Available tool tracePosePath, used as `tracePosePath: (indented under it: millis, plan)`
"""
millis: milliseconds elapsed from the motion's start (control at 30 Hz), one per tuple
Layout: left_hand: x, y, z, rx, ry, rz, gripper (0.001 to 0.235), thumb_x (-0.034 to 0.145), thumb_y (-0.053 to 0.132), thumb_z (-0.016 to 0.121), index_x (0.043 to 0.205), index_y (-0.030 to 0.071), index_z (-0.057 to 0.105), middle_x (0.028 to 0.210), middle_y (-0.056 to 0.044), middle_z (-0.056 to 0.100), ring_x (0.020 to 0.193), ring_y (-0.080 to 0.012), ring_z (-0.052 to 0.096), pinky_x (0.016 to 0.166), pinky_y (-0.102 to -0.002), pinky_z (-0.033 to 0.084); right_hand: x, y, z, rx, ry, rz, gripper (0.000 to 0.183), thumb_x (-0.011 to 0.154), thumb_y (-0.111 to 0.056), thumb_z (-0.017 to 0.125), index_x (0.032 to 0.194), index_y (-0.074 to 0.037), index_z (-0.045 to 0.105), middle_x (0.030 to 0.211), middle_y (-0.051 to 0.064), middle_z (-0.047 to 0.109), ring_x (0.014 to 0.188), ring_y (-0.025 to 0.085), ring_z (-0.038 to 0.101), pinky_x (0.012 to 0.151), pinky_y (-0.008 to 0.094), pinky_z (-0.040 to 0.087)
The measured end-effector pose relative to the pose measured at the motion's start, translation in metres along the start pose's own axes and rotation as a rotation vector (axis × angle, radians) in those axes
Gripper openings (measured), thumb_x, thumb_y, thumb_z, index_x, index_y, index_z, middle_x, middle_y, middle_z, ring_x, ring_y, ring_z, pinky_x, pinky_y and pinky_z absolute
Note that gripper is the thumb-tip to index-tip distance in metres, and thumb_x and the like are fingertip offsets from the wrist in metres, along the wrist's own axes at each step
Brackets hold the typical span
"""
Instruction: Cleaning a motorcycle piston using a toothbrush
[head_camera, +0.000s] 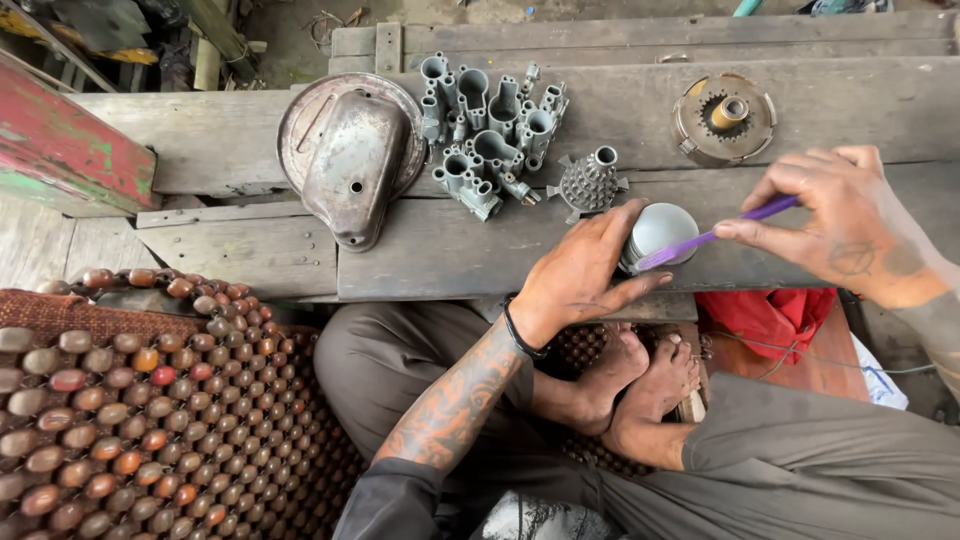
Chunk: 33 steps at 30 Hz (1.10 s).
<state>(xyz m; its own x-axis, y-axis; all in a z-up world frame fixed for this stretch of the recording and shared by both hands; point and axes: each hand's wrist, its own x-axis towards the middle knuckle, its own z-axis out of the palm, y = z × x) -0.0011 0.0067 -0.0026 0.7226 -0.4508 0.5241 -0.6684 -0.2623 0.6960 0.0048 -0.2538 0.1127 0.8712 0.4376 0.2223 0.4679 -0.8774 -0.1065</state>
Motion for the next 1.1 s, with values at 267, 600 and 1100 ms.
tracePosePath:
  millis: [267,600,1100]
  plan:
    - [0.000,0.003,-0.002,0.004,-0.005,-0.013,0.076,0.087,0.039,0.075,0.141,-0.002,0.042,0.130,-0.023,0.066,0.113,-0.0377,0.070,0.097,-0.043,0.054,-0.007,-0.001,0.008,0.011,-0.044,0.016,0.032,0.081,-0.042,0.083,0.079,-0.013,0.069,0.082,-0.006,0.070,0.076,0.013,0.059,0.106,0.035,0.033]
    - [0.002,0.007,-0.005,0.001,-0.004,-0.015,0.075,0.087,0.041,0.073,0.140,-0.002,0.042,0.127,-0.022,0.067,0.111,-0.0375,0.069,0.096,-0.043,0.054,-0.001,0.000,-0.004,0.078,-0.030,0.035,0.031,0.079,-0.036,0.083,0.076,-0.009,0.068,0.074,-0.003,0.069,0.063,0.016,0.056,0.089,0.032,0.041]
    - [0.004,0.009,-0.008,-0.032,-0.003,0.008,0.073,0.086,0.036,0.075,0.138,-0.003,0.043,0.126,-0.023,0.067,0.110,-0.0379,0.070,0.093,-0.042,0.055,0.006,-0.003,-0.010,0.130,0.056,0.026,0.028,0.078,-0.024,0.087,0.076,-0.002,0.070,0.070,0.005,0.070,0.052,0.019,0.053,0.058,0.033,0.041]
